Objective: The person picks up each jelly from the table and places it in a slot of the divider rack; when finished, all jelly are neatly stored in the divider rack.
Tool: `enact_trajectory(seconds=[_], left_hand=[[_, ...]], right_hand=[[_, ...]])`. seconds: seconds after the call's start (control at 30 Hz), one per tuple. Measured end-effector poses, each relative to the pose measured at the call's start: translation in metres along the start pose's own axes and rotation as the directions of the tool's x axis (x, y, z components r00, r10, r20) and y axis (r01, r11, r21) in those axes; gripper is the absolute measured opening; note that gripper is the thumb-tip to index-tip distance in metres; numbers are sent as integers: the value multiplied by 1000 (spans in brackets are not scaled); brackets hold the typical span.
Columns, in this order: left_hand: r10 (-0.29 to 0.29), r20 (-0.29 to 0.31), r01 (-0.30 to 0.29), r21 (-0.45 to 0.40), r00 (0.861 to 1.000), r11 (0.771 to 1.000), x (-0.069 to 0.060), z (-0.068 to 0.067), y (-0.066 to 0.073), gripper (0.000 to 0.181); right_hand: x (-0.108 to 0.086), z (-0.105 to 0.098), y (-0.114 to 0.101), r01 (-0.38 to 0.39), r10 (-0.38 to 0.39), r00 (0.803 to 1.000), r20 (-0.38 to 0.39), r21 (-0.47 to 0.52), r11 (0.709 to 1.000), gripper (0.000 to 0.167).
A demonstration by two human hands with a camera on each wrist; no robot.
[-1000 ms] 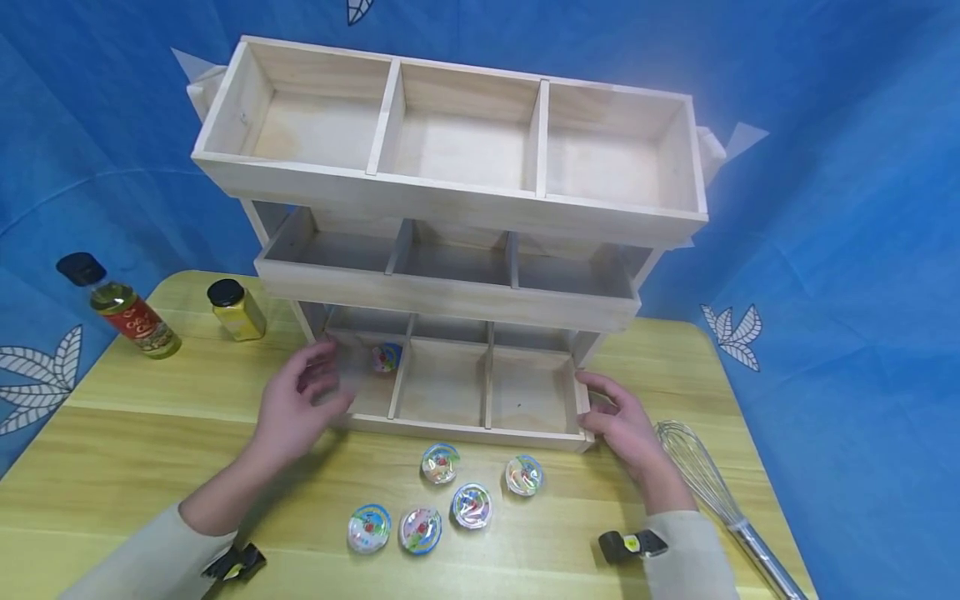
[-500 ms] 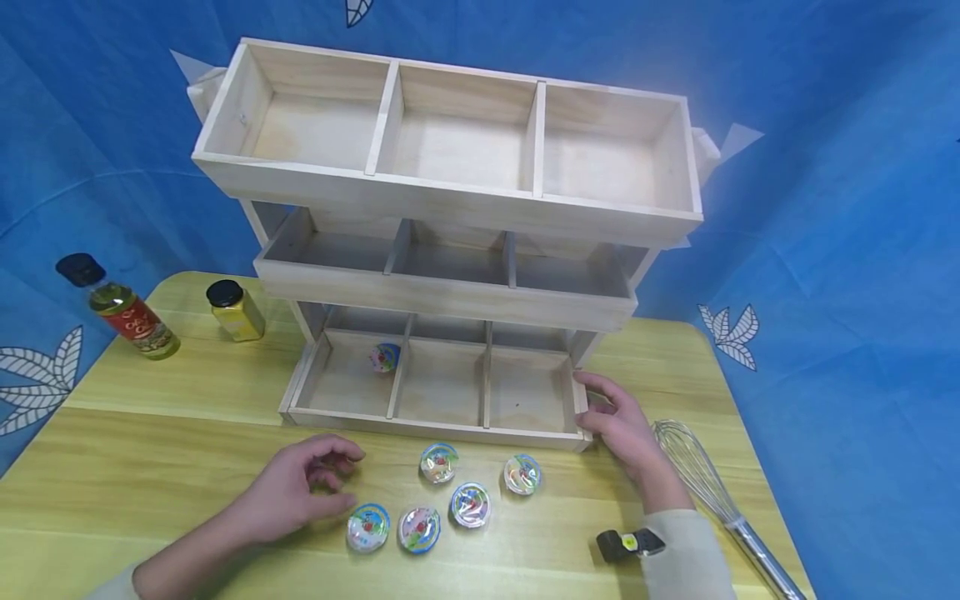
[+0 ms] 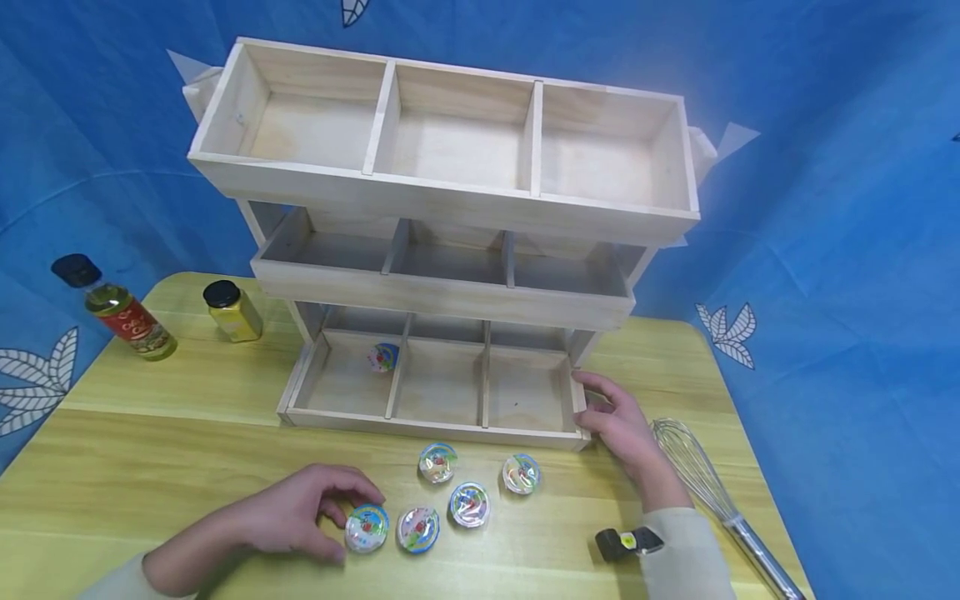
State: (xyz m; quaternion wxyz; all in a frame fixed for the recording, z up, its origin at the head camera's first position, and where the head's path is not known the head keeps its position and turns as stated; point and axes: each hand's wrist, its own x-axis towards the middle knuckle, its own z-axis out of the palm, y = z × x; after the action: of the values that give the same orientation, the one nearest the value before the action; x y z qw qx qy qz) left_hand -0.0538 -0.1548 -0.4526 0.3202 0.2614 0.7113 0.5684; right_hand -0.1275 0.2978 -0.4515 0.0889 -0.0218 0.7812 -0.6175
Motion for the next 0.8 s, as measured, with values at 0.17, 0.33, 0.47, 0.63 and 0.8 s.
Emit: enact_trajectory(seconds=[0.17,0.33,0.47,0.63,0.8], left_hand=[[-9,18,9,33,1000,999,2,1,-2,60],[-5,28,4,45,1000,999,5,2,-3,59],[3,13,-3,49,1000,999,6,4,-4,56],[15,-22,-14,52,1000,999,6,5,-6,51],[3,-53,-2,13,999,1000,6,3,-12,51]], right_hand=[[0,0,0,4,-4,1000,1,0,1000,63],[0,0,0,-5,5,1000,-3,-11,1000,63],[0,0,1,-7,7,1000,-3,-11,1000,62],[0,0,1,-3,3,1000,1,-1,1000,63],[1,0,3,-8,8,1000,0,-5,1000,62]])
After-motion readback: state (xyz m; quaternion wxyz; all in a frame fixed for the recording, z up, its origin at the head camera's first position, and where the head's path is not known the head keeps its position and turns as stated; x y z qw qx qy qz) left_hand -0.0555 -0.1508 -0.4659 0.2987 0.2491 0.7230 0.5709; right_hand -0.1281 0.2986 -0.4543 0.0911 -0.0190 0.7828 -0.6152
